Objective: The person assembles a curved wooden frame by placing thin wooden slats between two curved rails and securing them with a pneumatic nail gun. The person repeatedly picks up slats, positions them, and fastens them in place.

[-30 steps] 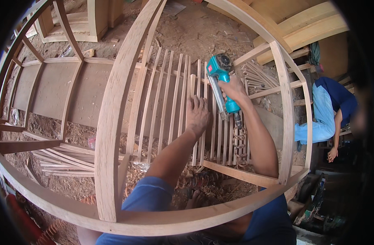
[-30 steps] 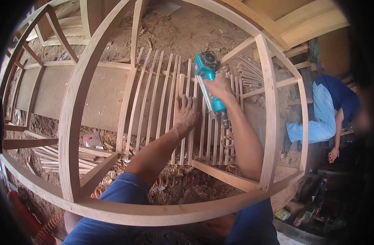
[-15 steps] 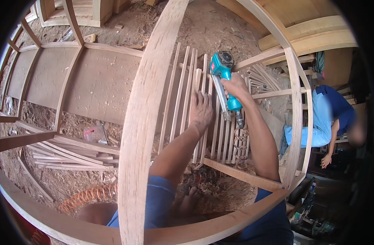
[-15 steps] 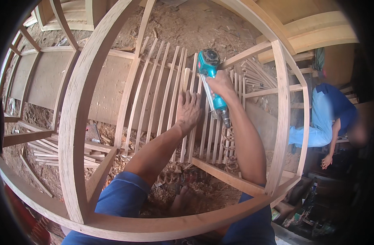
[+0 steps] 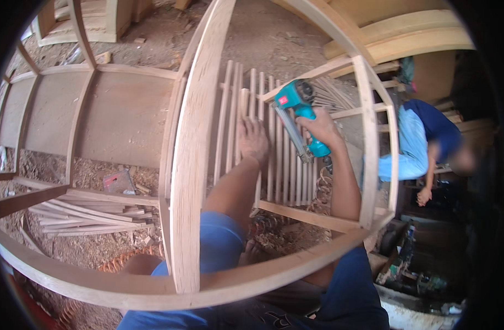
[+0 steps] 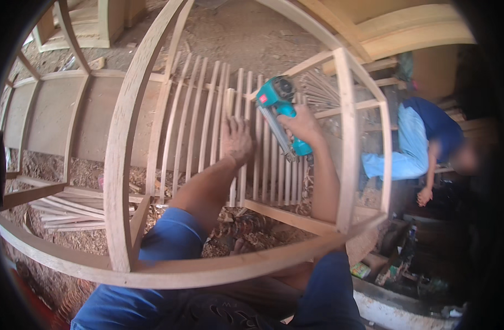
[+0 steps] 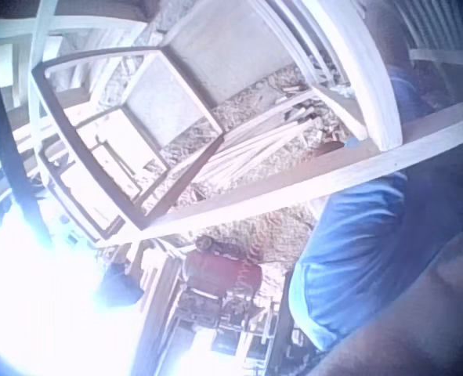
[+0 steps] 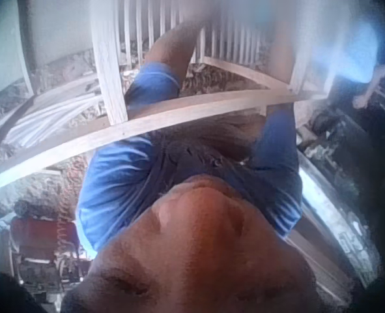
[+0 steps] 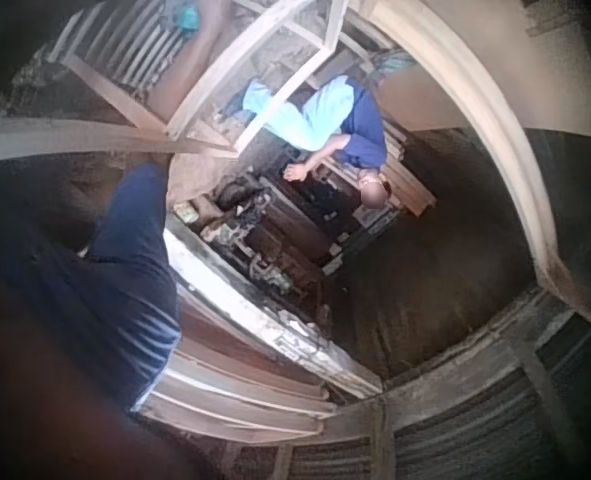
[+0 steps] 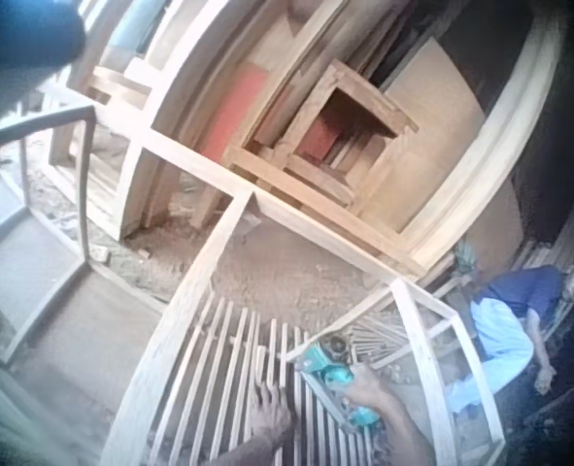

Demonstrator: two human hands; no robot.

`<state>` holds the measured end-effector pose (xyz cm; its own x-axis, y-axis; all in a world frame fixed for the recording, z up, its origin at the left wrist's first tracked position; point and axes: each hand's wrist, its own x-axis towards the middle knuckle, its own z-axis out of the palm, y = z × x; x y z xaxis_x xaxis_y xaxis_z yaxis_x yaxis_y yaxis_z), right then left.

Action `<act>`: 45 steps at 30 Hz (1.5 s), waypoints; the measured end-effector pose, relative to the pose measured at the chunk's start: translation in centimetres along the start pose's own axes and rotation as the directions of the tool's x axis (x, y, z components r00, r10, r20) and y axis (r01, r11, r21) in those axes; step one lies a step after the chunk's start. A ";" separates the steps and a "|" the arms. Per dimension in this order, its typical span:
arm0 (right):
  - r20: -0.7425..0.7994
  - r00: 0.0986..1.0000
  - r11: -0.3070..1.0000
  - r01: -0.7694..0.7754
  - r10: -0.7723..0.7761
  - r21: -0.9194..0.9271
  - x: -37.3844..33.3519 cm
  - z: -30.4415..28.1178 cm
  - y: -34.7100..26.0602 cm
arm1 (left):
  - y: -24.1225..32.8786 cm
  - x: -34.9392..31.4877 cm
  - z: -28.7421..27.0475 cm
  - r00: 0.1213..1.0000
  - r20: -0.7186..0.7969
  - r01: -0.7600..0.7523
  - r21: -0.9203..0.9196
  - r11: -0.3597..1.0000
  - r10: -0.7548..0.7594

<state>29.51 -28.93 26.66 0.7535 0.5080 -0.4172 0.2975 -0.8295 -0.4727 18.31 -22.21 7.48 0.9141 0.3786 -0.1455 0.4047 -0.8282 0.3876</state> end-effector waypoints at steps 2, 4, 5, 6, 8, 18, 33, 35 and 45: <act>0.045 0.995 0.994 -0.089 0.092 -0.064 -1.3 -0.9 0.4 | -0.4 0.2 -1.0 0.998 0.038 -0.048 -0.068 0.997 0.051; 0.076 0.988 0.978 -0.123 0.137 -0.167 -1.8 -0.9 1.1 | -0.6 0.7 -1.7 0.995 -0.093 -0.045 -0.294 0.955 0.018; 0.068 0.995 0.988 -0.063 0.074 -0.142 -1.5 -1.1 1.5 | -1.0 0.9 -2.0 0.989 -0.146 -0.024 -0.357 0.934 -0.030; 0.060 0.996 0.991 -0.052 0.060 -0.125 -1.9 -0.6 2.3 | -1.2 1.0 -2.1 0.959 -0.272 -0.020 -0.338 0.941 -0.077; 0.059 0.994 0.992 -0.090 0.096 -0.090 -2.8 0.5 4.2 | -2.4 1.3 -2.3 0.973 -0.193 0.077 -0.254 0.964 -0.128; 0.053 0.989 0.990 -0.137 0.138 -0.018 1.9 -1.8 9.2 | -8.0 0.8 -4.1 0.999 -0.028 -0.027 0.055 0.998 0.029; 0.405 0.909 0.973 -0.171 0.096 0.154 5.8 -4.4 11.6 | -4.0 5.2 -2.0 0.954 -0.247 0.182 0.018 0.983 -0.172; 0.441 0.893 0.971 -0.180 0.094 0.159 6.0 -5.5 12.0 | -4.1 6.4 -1.6 0.963 -0.178 0.215 0.050 0.975 -0.203; 0.322 0.945 0.968 -0.137 0.064 0.209 6.9 -8.2 14.0 | -2.4 12.7 -3.9 0.850 -0.314 0.407 -0.121 0.905 -0.424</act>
<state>43.74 -38.94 23.52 0.5422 0.5013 -0.6743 0.0619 -0.8242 -0.5629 28.82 -13.81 8.23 0.5970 0.8022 -0.0024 0.7353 -0.5460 0.4016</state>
